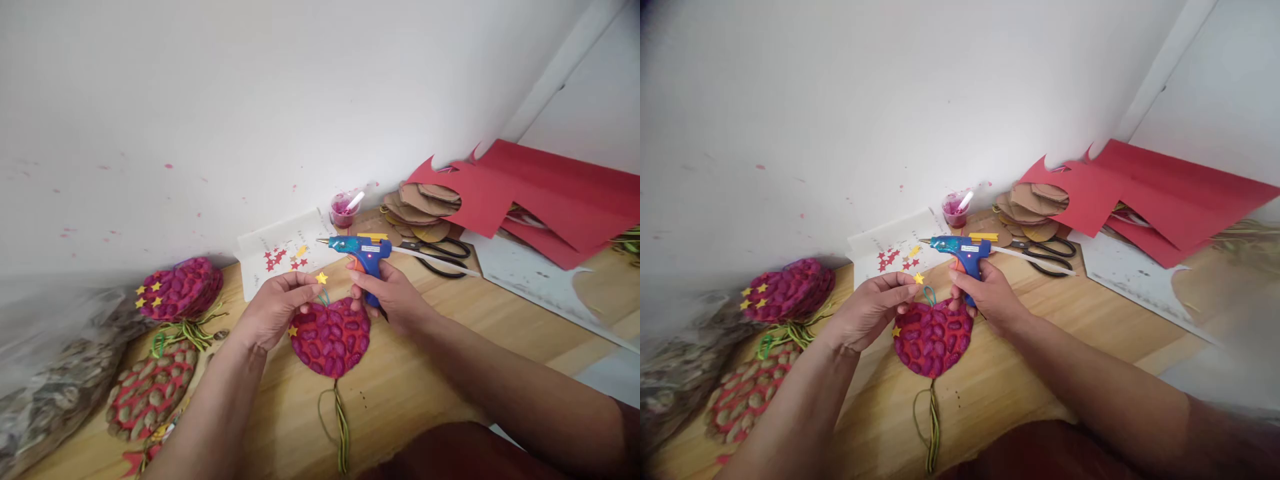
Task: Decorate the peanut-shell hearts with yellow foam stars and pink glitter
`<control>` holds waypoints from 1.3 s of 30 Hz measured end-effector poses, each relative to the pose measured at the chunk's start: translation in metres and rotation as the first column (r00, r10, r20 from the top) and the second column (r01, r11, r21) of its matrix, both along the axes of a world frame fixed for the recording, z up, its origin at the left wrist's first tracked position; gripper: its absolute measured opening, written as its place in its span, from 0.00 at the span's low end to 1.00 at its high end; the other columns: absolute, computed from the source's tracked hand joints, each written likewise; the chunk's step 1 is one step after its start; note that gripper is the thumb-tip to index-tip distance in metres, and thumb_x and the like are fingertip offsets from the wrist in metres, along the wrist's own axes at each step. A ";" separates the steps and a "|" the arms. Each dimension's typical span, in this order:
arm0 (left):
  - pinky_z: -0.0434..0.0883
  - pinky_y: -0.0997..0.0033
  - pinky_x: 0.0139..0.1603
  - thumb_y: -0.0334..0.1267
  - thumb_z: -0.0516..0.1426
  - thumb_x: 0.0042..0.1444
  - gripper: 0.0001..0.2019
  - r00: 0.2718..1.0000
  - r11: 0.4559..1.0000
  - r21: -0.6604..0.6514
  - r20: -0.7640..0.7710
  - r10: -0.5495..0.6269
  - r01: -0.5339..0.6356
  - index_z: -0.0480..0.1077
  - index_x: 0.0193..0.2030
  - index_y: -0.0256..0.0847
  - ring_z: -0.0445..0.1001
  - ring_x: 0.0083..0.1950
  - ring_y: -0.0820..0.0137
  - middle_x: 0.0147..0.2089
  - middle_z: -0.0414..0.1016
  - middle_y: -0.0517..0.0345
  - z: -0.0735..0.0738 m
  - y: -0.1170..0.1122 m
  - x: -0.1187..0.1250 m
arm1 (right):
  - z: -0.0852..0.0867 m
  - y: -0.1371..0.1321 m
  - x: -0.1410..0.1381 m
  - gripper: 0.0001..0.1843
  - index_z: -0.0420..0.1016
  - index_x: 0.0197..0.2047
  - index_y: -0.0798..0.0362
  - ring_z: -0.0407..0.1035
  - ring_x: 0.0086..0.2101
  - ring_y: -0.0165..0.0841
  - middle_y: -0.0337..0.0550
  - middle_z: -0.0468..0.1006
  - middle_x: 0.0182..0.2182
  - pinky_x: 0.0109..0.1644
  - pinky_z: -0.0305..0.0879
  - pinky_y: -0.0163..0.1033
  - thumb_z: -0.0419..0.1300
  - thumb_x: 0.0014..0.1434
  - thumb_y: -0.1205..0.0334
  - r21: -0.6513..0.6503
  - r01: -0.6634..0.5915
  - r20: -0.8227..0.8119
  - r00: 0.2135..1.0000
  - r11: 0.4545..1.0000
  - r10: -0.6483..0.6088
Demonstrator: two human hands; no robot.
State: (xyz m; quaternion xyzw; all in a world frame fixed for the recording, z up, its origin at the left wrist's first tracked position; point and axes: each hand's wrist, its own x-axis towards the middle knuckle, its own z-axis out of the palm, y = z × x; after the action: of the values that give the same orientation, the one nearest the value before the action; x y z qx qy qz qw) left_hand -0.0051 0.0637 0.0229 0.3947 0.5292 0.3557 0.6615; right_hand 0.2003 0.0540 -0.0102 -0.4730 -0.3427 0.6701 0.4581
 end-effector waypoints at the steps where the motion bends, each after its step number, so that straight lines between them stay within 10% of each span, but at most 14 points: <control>1: 0.58 0.77 0.26 0.42 0.75 0.37 0.18 1.000 1.000 -0.003 -0.002 -0.002 0.002 0.78 0.31 0.36 0.62 0.24 0.79 0.25 0.72 0.62 0.000 -0.007 0.002 | 0.001 -0.002 0.000 0.23 0.70 0.46 0.49 0.72 0.21 0.29 0.32 0.75 0.23 0.17 0.50 0.28 0.71 0.51 0.49 0.017 -0.027 -0.003 1.000 0.999 0.027; 18: 0.62 0.78 0.26 0.44 0.72 0.46 0.15 1.000 1.000 0.028 0.014 -0.003 0.003 0.76 0.32 0.37 0.64 0.24 0.79 0.25 0.72 0.63 -0.021 -0.052 0.010 | 0.005 -0.016 -0.001 0.23 0.71 0.46 0.49 0.60 0.20 0.24 0.31 0.72 0.22 0.18 0.50 0.28 0.74 0.50 0.54 0.059 -0.282 -0.051 0.957 0.958 0.285; 39: 0.79 0.75 0.42 0.33 0.75 0.43 0.19 0.962 0.995 -0.093 0.265 0.063 -0.040 0.78 0.43 0.37 0.81 0.38 0.73 0.39 0.83 0.54 -0.022 -0.059 0.014 | 0.008 -0.019 -0.004 0.20 0.73 0.46 0.49 0.65 0.22 0.24 0.30 0.75 0.24 0.23 0.57 0.30 0.72 0.50 0.62 0.019 -0.233 0.027 0.972 0.972 0.232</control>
State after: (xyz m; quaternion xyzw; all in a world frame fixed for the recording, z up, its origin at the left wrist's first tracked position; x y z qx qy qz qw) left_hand 0.0092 0.0044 0.0012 0.3001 0.4599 0.3995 0.7341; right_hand 0.1965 0.0352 -0.0023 -0.4327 -0.4086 0.7095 0.3775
